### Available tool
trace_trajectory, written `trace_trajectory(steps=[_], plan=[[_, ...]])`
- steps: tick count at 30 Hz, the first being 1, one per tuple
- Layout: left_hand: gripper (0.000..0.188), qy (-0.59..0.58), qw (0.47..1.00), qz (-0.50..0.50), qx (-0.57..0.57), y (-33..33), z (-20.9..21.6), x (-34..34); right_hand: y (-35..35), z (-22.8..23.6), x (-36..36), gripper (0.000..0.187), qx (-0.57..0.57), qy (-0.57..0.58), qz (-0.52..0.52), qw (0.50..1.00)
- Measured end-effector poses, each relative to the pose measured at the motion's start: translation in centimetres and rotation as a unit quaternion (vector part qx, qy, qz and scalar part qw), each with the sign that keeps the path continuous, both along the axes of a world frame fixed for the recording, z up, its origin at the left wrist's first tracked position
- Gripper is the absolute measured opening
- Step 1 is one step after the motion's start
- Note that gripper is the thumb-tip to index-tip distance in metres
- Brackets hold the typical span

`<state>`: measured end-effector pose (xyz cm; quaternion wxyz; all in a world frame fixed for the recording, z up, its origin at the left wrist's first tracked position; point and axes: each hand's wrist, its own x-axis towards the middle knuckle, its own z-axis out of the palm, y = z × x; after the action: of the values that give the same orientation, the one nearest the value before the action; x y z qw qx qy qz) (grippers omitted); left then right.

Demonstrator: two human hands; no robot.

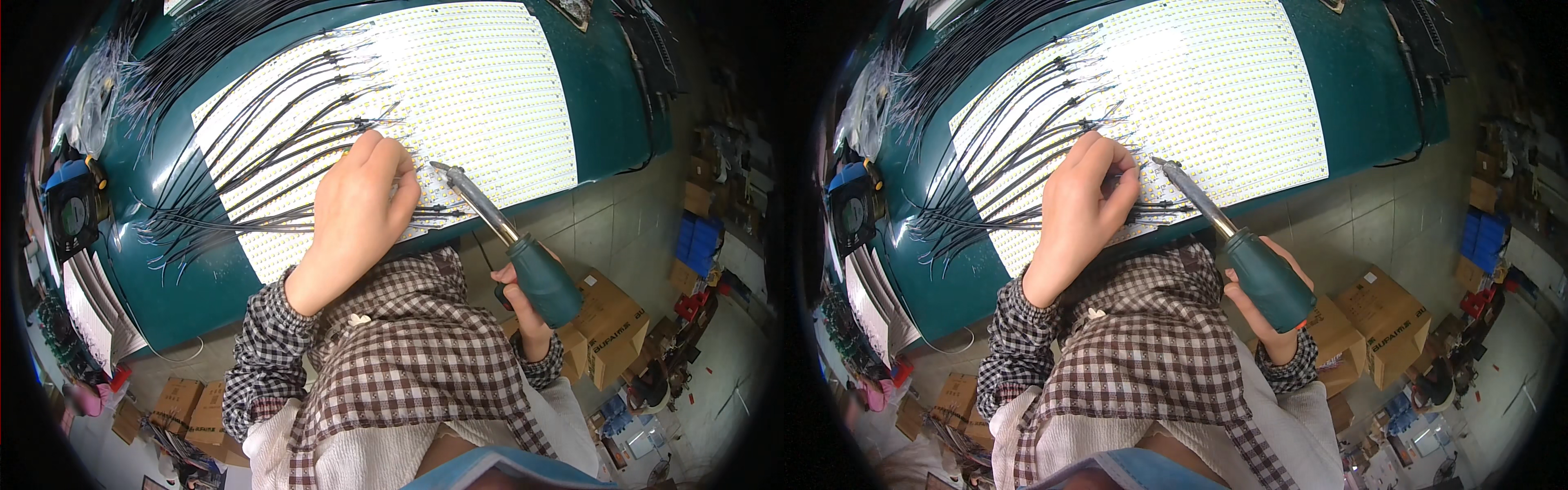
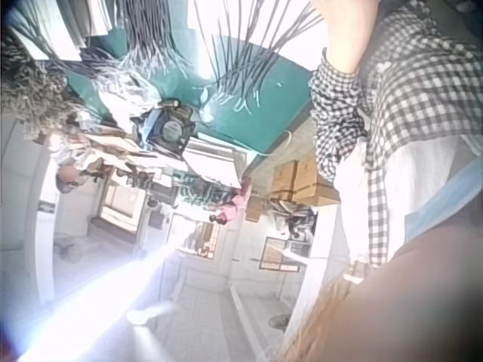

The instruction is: The person solders multiple wire bundles onto an LED array panel with a soldering iron and solder wire.

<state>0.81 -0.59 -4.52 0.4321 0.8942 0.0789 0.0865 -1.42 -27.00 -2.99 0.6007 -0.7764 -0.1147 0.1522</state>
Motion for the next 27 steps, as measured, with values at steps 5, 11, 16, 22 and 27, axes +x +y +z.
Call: trace_trajectory(steps=[5,11,16,22,27], plan=[[0.010,-0.001,1.000,0.000,0.010,0.0,-0.1,-0.1,-0.5,-0.6,-0.2,0.059,0.003,-0.002,-0.005,1.000],[0.011,0.001,1.000,-0.001,0.010,0.0,0.0,-0.1,-0.3,-0.5,-0.2,0.059,0.041,0.026,-0.030,0.998],[0.015,-0.127,0.976,-0.002,0.179,-0.1,1.7,-1.7,-0.4,-0.3,-0.2,0.051,0.052,0.019,-0.049,0.997],[0.015,-0.012,0.992,-0.117,0.050,1.2,0.9,-2.2,0.9,0.9,0.6,0.022,0.076,0.030,-0.063,0.995],[0.016,-0.006,0.996,-0.092,0.006,0.8,0.9,-2.1,0.6,0.6,0.4,0.025,0.103,0.026,-0.083,0.991]])
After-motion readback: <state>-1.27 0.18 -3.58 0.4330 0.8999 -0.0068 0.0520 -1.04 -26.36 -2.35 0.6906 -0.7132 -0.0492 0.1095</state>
